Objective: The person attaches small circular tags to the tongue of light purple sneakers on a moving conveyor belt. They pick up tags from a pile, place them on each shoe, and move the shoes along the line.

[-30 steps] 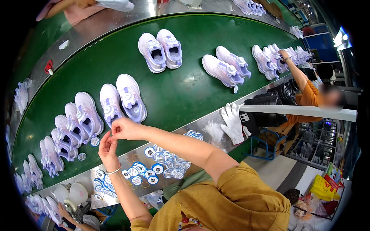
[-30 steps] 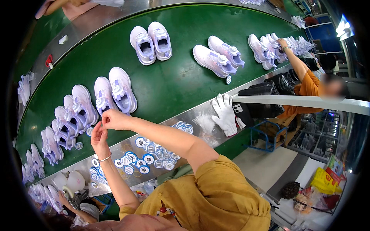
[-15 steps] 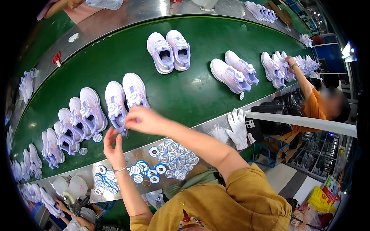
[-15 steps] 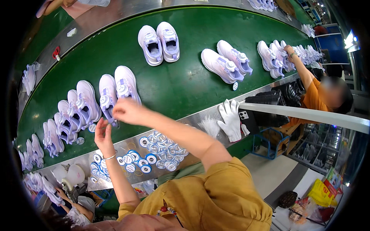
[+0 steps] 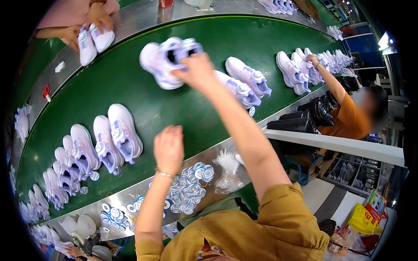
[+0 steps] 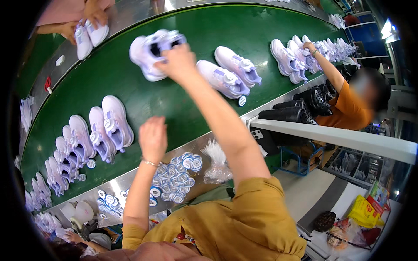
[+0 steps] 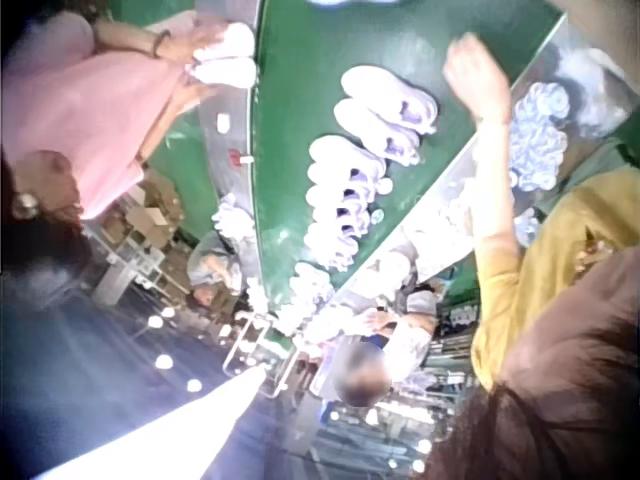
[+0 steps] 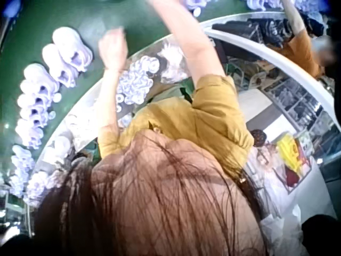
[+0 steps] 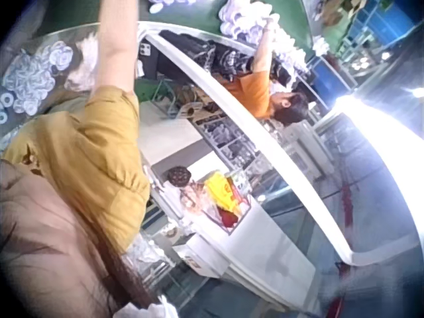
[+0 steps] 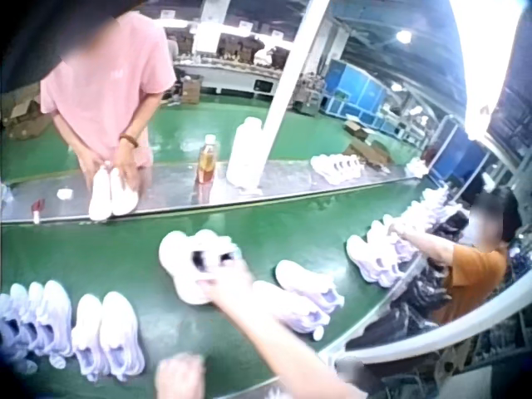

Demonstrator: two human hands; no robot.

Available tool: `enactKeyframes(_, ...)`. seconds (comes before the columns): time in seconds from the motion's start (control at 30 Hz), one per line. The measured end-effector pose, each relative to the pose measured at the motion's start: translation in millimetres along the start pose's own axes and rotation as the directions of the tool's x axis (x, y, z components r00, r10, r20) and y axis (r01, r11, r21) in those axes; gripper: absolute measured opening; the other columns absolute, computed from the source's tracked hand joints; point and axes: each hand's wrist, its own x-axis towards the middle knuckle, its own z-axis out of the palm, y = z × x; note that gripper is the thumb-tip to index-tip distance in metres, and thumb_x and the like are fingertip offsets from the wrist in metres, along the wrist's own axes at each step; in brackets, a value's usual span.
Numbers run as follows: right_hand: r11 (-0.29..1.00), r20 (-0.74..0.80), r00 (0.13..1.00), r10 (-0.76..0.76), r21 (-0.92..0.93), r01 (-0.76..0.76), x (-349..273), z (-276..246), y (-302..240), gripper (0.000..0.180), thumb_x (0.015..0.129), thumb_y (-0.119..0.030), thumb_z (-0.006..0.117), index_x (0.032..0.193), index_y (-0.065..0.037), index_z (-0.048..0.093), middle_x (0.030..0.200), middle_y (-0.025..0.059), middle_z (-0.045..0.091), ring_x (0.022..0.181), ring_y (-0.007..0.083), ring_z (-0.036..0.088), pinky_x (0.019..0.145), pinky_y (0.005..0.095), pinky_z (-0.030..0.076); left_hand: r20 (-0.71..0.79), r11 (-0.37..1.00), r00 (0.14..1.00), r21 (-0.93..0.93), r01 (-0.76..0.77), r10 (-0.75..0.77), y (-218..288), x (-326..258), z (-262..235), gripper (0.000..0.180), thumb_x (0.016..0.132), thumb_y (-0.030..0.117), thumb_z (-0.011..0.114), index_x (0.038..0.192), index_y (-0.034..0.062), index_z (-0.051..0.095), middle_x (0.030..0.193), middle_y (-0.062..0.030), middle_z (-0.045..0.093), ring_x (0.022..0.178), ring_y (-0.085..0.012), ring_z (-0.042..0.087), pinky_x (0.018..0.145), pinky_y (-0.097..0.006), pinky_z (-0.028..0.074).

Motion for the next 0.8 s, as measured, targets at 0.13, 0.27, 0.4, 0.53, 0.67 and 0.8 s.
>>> enactKeyframes(0.13, 0.978, -0.099, 0.995, 0.021, -0.206, -0.041, -26.4, -119.5, 131.3, 0.027, 0.066, -0.024, 0.076, 0.081, -0.004, 0.068, 0.084, 0.0143, 0.059, 0.087, 0.032, 0.053, 0.076, 0.0415, 0.044, 0.164, 0.965, 0.965, -0.204, -0.167, 0.202, 62.9, 45.9, 67.4, 0.041, 0.076, 0.008, 0.051, 0.116, 0.0, 0.053, 0.117, -0.0148, 0.056, 0.115, -0.0267, 0.05, 0.089, -0.037, 0.042)
enactKeyframes(0.27, 0.8, -0.091, 0.884, 0.458, -0.391, -0.455, -75.1, -120.8, 245.4, 0.032, 0.065, -0.027, 0.077, 0.092, -0.01, 0.07, 0.101, 0.0125, 0.06, 0.103, 0.0327, 0.052, 0.083, 0.0501, 0.045, 0.263, 0.968, 0.959, -0.194, 0.159, -0.104, 119.2, 70.2, 123.5, 0.078, 0.077, 0.028, 0.069, 0.139, 0.0043, 0.028, 0.137, -0.0334, 0.029, 0.124, -0.0492, 0.034, 0.098, -0.047, 0.037)
enactKeyframes(0.4, 0.76, 0.066, 0.791, 0.608, -0.335, -0.556, -106.1, -94.6, 218.4, 0.029, 0.07, -0.027, 0.073, 0.092, -0.009, 0.069, 0.101, 0.014, 0.061, 0.104, 0.0334, 0.052, 0.08, 0.0552, 0.045, 0.442, 0.753, 0.803, -0.34, 0.563, -0.401, 114.1, 58.4, 139.5, 0.098, 0.078, 0.038, 0.069, 0.143, -0.0029, 0.009, 0.138, -0.0384, 0.022, 0.128, -0.0502, 0.028, 0.105, -0.046, 0.03)
enactKeyframes(0.53, 0.868, 0.317, 0.814, 0.486, -0.064, -0.493, -104.2, -71.7, 130.7, 0.027, 0.071, -0.028, 0.074, 0.086, -0.005, 0.068, 0.094, 0.0213, 0.061, 0.096, 0.0373, 0.055, 0.077, 0.0445, 0.048, 0.152, 0.754, 0.827, -0.348, 0.557, -0.541, 54.6, 22.0, 111.9, 0.089, 0.08, 0.03, 0.066, 0.141, -0.0087, 0.014, 0.138, -0.0299, 0.034, 0.127, -0.039, 0.038, 0.105, -0.038, 0.031)
enactKeyframes(0.67, 0.951, 0.157, 0.955, 0.251, 0.146, -0.273, -111.1, -7.3, 26.6, 0.024, 0.072, -0.029, 0.072, 0.081, -0.007, 0.067, 0.092, 0.0168, 0.058, 0.092, 0.0357, 0.055, 0.073, 0.0442, 0.046, -0.008, 0.626, 0.664, -0.342, 0.701, -0.748, -41.7, -22.0, 50.5, 0.071, 0.076, -0.005, 0.047, 0.143, 0.0028, 0.025, 0.114, -0.0181, 0.058, 0.082, -0.0197, 0.056, 0.073, -0.028, 0.046)
enactKeyframes(0.8, 0.997, 0.135, 0.988, 0.074, -0.044, -0.068, -104.9, -22.3, 5.4, 0.024, 0.071, -0.03, 0.071, 0.077, -0.007, 0.067, 0.081, 0.0125, 0.056, 0.081, 0.0313, 0.055, 0.065, 0.0432, 0.045, 0.009, 0.601, 0.659, -0.402, 0.691, -0.752, -76.8, -45.8, 10.7, 0.066, 0.08, -0.002, 0.052, 0.142, 0.0057, 0.029, 0.118, -0.0238, 0.056, 0.102, -0.0278, 0.06, 0.084, -0.032, 0.048)
